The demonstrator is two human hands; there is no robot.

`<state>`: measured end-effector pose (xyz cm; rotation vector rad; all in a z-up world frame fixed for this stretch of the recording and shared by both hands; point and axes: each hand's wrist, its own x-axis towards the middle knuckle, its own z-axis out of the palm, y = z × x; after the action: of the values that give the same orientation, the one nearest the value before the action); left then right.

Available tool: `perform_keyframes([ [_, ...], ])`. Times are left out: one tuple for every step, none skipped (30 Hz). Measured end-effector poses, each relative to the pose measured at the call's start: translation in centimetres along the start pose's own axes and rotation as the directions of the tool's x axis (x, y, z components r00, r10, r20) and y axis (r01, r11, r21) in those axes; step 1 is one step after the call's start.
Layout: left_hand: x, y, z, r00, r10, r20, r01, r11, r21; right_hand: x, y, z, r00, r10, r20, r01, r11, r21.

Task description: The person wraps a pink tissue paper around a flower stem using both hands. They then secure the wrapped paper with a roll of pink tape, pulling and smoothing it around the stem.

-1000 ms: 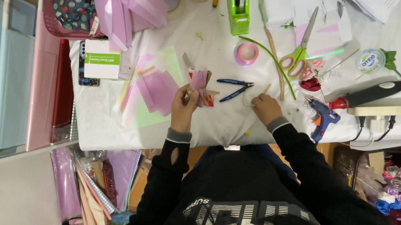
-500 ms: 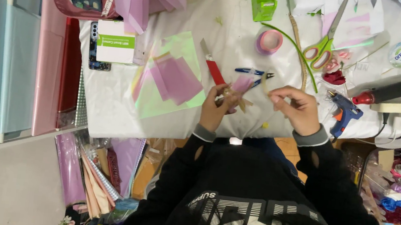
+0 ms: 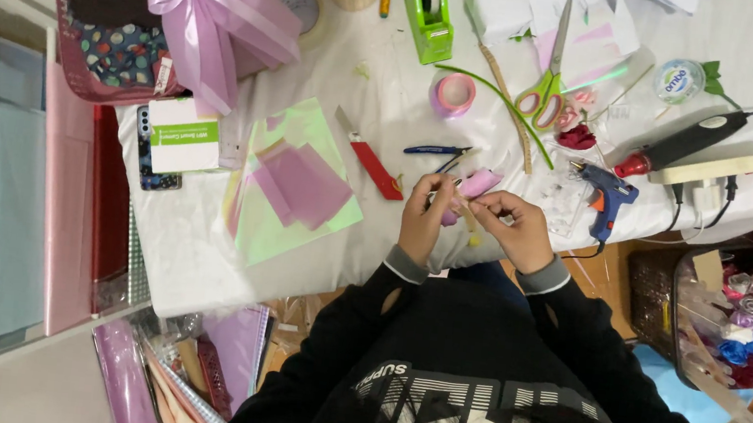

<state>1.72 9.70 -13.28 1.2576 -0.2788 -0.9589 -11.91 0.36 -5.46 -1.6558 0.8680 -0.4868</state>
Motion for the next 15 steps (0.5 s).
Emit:
perform_keyframes([
  [0.0,0.6,0.3,1.000,0.001,0.012,-0.001,1.000,0.002,-0.3,-0.5,-0.6,1.000,-0.002,-0.012,0.002,1.000,0.000],
  [-0.1,1.1,0.6,1.000,-0.005,-0.015,0.005,1.000,-0.028,-0.7,-1.0,-1.1,1.000,0.017,0.009,-0.017,0.999,0.027],
  [-0.3,1.7,0.9,0.999,-0.013,-0.043,0.010,0.998,-0.059,-1.1,-1.4,-1.7,0.999,0.036,0.030,-0.037,0.998,0.054],
  [0.1,1.3,0.9,0.999,-0.011,-0.034,0.009,0.998,-0.056,-1.4,-1.0,-2.5,0.999,0.033,0.022,-0.035,0.998,0.055],
  [0.6,0.9,0.9,0.999,-0.025,-0.022,0.023,0.997,-0.074,-1.6,-0.6,-3.3,0.997,0.053,0.055,-0.057,0.996,0.064],
  [0.9,0.5,0.8,0.999,-0.040,-0.012,0.038,0.995,-0.092,-2.0,-0.1,-4.0,0.993,0.073,0.092,-0.080,0.994,0.074],
  [0.8,0.7,1.1,0.999,-0.038,-0.007,0.038,0.995,-0.089,-2.2,0.8,-4.8,0.994,0.071,0.087,-0.078,0.994,0.076],
  [0.7,0.9,1.4,0.998,-0.050,0.027,0.053,0.988,-0.145,-2.4,1.7,-5.5,0.989,0.090,0.115,-0.104,0.987,0.126],
  [0.5,1.1,1.7,0.996,-0.060,0.062,0.071,0.977,-0.200,-2.5,2.6,-6.3,0.984,0.106,0.143,-0.130,0.976,0.176],
  [-0.4,2.6,2.1,0.996,-0.058,0.064,0.069,0.978,-0.199,-2.1,3.0,-6.8,0.985,0.103,0.141,-0.128,0.976,0.177],
  [-1.3,4.1,2.5,0.973,0.095,0.209,-0.070,0.990,-0.123,-1.6,3.4,-7.3,0.985,0.124,0.121,-0.147,0.968,0.201],
  [-2.3,5.5,2.9,0.906,0.227,0.358,-0.217,0.974,-0.069,-1.3,3.8,-7.8,0.984,0.147,0.102,-0.167,0.960,0.226],
  [-2.7,6.4,3.3,0.905,0.227,0.360,-0.217,0.974,-0.067,-0.8,3.0,-8.1,0.984,0.147,0.101,-0.166,0.959,0.228],
  [-3.1,7.2,3.7,0.863,0.269,0.429,-0.268,0.961,-0.064,-0.5,2.3,-8.4,0.981,0.160,0.106,-0.182,0.951,0.248],
  [-3.6,8.0,4.2,0.813,0.307,0.495,-0.318,0.946,-0.064,-0.1,1.5,-8.6,0.978,0.174,0.112,-0.198,0.943,0.269],
])
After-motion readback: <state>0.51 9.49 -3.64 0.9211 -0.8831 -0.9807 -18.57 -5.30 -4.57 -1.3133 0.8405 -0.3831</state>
